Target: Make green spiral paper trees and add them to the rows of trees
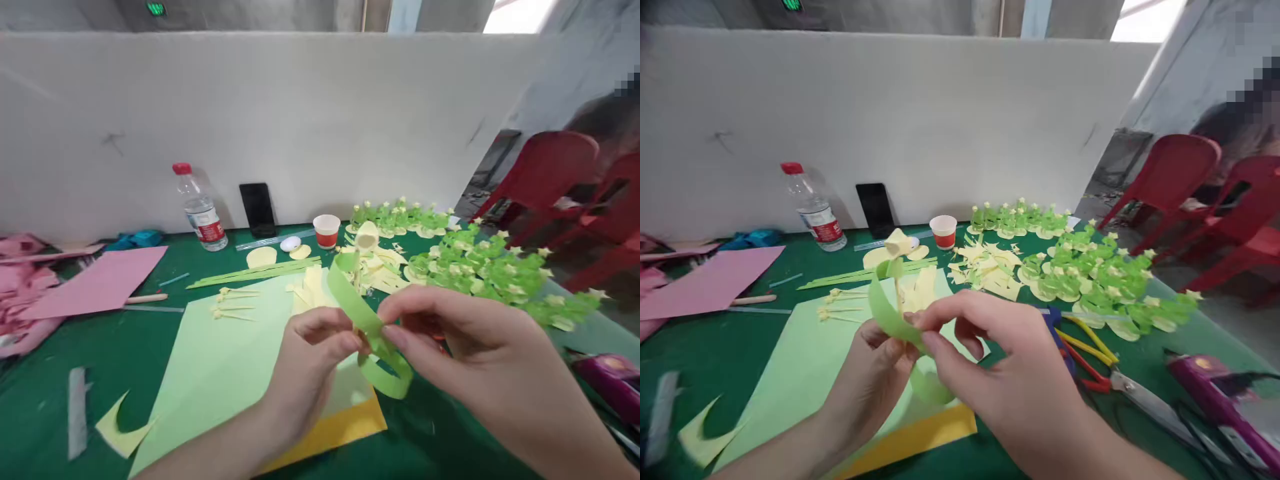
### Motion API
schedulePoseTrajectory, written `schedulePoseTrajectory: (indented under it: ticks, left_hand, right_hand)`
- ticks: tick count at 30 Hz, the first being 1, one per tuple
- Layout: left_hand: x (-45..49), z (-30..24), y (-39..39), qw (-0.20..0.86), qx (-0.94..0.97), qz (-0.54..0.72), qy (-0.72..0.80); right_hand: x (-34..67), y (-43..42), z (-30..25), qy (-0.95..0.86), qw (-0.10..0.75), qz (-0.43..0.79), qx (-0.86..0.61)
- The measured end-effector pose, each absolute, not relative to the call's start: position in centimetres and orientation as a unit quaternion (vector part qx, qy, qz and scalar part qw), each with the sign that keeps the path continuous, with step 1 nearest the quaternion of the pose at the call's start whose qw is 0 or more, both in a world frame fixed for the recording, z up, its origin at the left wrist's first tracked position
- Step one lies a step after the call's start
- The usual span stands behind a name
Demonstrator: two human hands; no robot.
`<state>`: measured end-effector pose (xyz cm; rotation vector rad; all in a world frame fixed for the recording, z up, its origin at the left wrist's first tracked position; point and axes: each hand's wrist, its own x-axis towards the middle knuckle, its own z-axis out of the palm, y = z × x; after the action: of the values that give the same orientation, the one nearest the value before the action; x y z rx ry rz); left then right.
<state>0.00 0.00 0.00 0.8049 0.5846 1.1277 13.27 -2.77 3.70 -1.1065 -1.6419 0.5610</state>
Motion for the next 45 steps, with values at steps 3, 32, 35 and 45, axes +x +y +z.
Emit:
schedulePoseTrajectory:
  ticks: [3, 32, 35, 45]
  left_hand:
    - [0.0, -0.2, -0.1, 0.731, 0.37, 0.513, 0.257]
    - [-0.1, -0.4, -0.2, 0.712, 0.455, 0.475, 0.247]
    - [-0.1, -0.3, -0.2, 0.709, 0.456, 0.476, 0.249]
    - [-0.1, -0.6, -0.3, 0.707, 0.464, 0.467, 0.259]
  right_hand:
    - [13.3, -2.8, 3.8, -0.702, 0.523, 0.228, -0.426]
    - [14.9, -2.1, 4.8, -0.723, 0.498, 0.159, -0.451]
    - [14.8, -2.0, 5.0, -0.722, 0.493, 0.161, -0.458]
    - [14.7, -1.7, 4.8, -0.702, 0.485, 0.165, -0.494]
